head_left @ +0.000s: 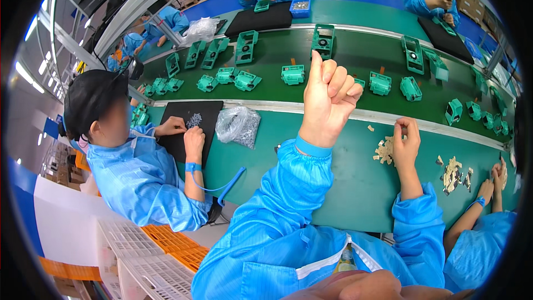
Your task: The person assembles small metal components and plastic fasteners into a green plastic housing by hand.
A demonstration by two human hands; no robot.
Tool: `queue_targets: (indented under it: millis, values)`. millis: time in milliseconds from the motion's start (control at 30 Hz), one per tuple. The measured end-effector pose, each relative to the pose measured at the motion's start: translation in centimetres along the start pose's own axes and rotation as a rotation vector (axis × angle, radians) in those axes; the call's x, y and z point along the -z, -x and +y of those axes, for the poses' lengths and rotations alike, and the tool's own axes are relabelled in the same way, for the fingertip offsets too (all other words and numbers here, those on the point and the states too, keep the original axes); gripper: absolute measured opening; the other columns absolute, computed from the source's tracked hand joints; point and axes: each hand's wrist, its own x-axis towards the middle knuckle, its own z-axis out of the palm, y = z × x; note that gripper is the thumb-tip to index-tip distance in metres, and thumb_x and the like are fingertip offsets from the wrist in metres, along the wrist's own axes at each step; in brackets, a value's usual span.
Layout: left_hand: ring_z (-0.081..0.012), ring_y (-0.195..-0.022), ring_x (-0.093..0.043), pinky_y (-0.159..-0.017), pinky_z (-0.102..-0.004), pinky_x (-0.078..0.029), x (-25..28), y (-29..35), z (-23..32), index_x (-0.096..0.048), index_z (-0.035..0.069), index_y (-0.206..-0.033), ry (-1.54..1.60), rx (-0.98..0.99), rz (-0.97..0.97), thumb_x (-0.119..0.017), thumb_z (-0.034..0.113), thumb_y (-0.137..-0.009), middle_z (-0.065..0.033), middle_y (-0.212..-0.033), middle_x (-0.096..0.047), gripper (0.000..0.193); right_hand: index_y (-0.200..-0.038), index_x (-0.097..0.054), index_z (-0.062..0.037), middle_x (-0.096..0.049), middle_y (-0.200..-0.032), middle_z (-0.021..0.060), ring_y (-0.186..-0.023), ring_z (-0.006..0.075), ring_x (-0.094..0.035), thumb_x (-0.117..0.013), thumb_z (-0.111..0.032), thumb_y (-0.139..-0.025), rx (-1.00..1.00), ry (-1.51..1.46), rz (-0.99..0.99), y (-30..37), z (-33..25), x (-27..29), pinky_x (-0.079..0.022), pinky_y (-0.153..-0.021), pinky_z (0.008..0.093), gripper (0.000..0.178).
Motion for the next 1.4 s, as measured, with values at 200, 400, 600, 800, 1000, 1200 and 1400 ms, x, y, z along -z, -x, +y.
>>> queue_targets:
  millis: [200, 400, 600, 800, 1000, 1200, 1400]
  values:
    - [-0.0087, -0.047, -0.019, -0.056, -0.0275, -0.03, -0.4, 0.6, 0.4, -0.038, 0.017, -0.066, 0.046, 0.01, 0.04, -0.031, 0.048, -0.111, 0.0051, -0.051, -0.024, 0.055, -0.094, -0.059, 0.0016, -0.061, -0.096, 0.0089, -0.076, 0.0174, -0.06, -0.058, 0.007, -0.09, 0.046, -0.011, 0.007, -0.1, -0.7, 0.0, -0.049, -0.065, 0.0283, 0.007]
    - [-0.0085, -0.046, -0.021, -0.057, -0.0269, -0.031, -0.5, 0.5, 0.1, -0.038, 0.018, -0.067, 0.091, 0.12, 0.07, -0.032, 0.05, -0.11, 0.0051, -0.051, -0.025, 0.054, -0.094, -0.059, 0.0021, -0.061, -0.096, 0.0098, -0.077, 0.0177, -0.06, -0.058, 0.006, -0.09, 0.03, -0.006, 0.014, 0.3, -0.9, 0.6, -0.05, -0.066, 0.028, 0.006]
    - [-0.007, -0.05, -0.025, -0.056, -0.0265, -0.029, -1.7, 0.3, -0.9, -0.048, 0.016, -0.072, -0.316, 0.011, 0.025, -0.041, 0.047, -0.109, 0.0053, -0.054, -0.029, 0.049, -0.094, -0.06, 0.0017, -0.061, -0.095, 0.0104, -0.076, 0.0188, -0.06, -0.059, 0.006, -0.09, 0.007, 0.007, 0.025, 0.4, -0.6, 1.1, -0.05, -0.067, 0.0285, 0.006]
    - [-0.0053, -0.057, -0.033, -0.054, -0.0239, -0.026, -3.4, 0.9, -3.5, -0.057, 0.004, -0.107, -1.084, -0.319, 0.002, -0.047, 0.015, -0.104, 0.004, -0.064, -0.04, 0.016, -0.094, -0.061, 0.0012, -0.061, -0.092, 0.0121, -0.077, 0.0216, -0.062, -0.061, 0.005, -0.089, 0.036, -0.032, 0.026, -1.7, 1.3, 0.4, -0.051, -0.067, 0.0297, 0.006]
    - [-0.0044, -0.059, -0.032, -0.055, -0.0233, -0.025, -5.4, 1.6, -6.6, -0.055, 0.003, -0.104, -1.252, -0.327, -0.032, -0.046, 0.017, -0.104, 0.0041, -0.067, -0.04, 0.016, -0.095, -0.061, 0.0003, -0.061, -0.094, 0.011, -0.078, 0.0214, -0.062, -0.061, 0.005, -0.088, 0.03, -0.045, 0.03, -2.3, 3.7, 2.3, -0.051, -0.067, 0.0297, 0.008]
    - [-0.0288, -0.064, -0.063, -0.057, -0.037, -0.048, -2.6, 3.0, -12.7, -0.059, 0.004, -0.099, -1.859, -0.315, -0.659, -0.066, 0.011, -0.09, -0.0126, -0.076, -0.063, 0.013, -0.096, -0.061, 0.0005, -0.062, -0.095, 0.0116, -0.079, 0.0222, -0.063, -0.06, 0.005, -0.088, 0.007, -0.049, 0.029, -2.6, 5.1, 2.7, -0.052, -0.066, 0.0301, 0.009]
    - [-0.0292, -0.054, -0.061, -0.053, -0.0393, -0.048, 5.8, 6.1, -15.4, -0.054, 0.006, -0.09, -1.945, 0.008, -0.798, -0.073, 0.02, -0.09, -0.0065, -0.059, -0.058, 0.023, -0.096, -0.061, 0.0004, -0.062, -0.095, 0.012, -0.077, 0.0233, -0.063, -0.061, 0.004, -0.088, -0.026, -0.077, 0.023, -2.8, 6.7, 3.5, -0.052, -0.066, 0.0304, 0.009]
